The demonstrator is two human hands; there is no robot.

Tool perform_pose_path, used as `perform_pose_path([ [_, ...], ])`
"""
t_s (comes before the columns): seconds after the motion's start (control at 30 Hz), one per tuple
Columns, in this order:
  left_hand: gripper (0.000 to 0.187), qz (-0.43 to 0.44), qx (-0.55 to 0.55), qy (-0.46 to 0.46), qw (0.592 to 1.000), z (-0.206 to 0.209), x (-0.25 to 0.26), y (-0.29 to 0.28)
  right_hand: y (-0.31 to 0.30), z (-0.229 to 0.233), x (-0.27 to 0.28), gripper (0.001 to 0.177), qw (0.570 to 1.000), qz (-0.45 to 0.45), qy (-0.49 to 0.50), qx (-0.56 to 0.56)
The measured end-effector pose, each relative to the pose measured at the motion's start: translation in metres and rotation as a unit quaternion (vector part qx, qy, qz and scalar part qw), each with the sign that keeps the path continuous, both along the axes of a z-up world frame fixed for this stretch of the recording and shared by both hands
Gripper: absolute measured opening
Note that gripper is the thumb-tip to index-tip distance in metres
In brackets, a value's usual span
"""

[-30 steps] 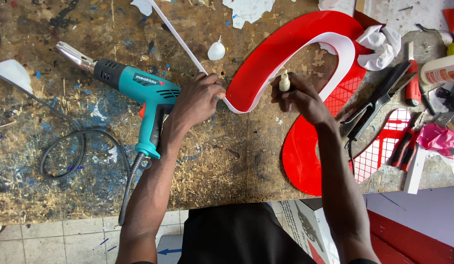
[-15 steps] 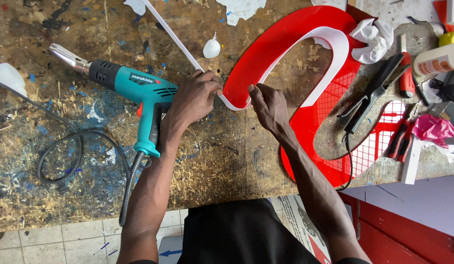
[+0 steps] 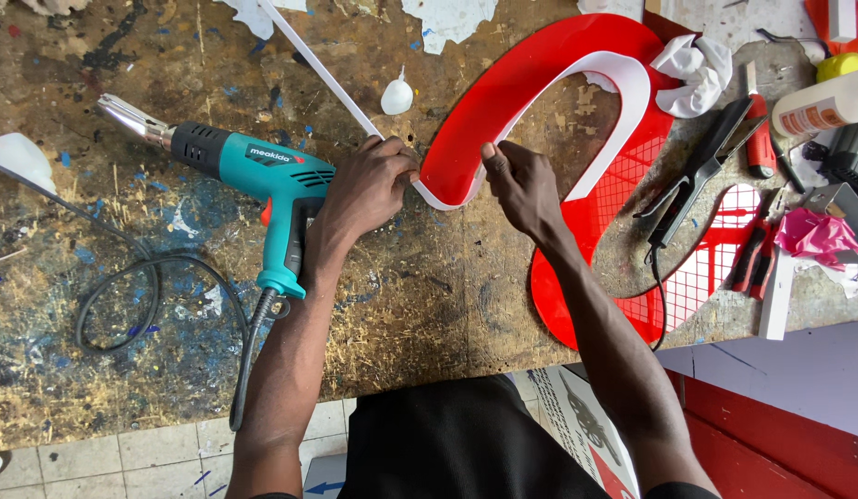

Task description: The person uses a heat gun to soften a white plastic strip and bends it to fit the edge of a red curved object. They repeatedly apply heat and adjust the strip's position along the curve.

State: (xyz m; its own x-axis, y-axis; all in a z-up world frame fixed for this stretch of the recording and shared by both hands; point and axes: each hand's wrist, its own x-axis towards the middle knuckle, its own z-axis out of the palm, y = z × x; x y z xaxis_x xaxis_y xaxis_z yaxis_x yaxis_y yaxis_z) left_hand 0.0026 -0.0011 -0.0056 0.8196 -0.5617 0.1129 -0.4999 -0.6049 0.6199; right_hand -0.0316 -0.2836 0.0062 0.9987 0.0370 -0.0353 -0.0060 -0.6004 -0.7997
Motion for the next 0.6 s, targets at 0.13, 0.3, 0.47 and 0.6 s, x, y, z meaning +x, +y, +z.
perform_pose_path([
  [0.13, 0.015, 0.004, 0.007, -0.002, 1.0, -0.011, 0.005, 0.0, 0.011, -0.025, -0.004, 0.059, 0.998, 0.026, -0.029, -0.051],
  [0.3, 0.017, 0.013, 0.02, 0.003, 1.0, -0.004, 0.004, 0.0, 0.011, -0.02, 0.003, 0.055, 0.984, -0.02, -0.129, -0.122],
  [0.47, 0.019, 0.002, -0.002, 0.0, 1.0, -0.015, 0.004, 0.001, -0.055, -0.006, 0.041, 0.074, 0.985, -0.052, -0.094, -0.134],
  [0.6, 0.019, 0.002, -0.014, -0.003, 1.0, -0.017, 0.003, 0.0, -0.097, -0.011, 0.06, 0.066, 0.971, -0.084, -0.103, -0.2],
])
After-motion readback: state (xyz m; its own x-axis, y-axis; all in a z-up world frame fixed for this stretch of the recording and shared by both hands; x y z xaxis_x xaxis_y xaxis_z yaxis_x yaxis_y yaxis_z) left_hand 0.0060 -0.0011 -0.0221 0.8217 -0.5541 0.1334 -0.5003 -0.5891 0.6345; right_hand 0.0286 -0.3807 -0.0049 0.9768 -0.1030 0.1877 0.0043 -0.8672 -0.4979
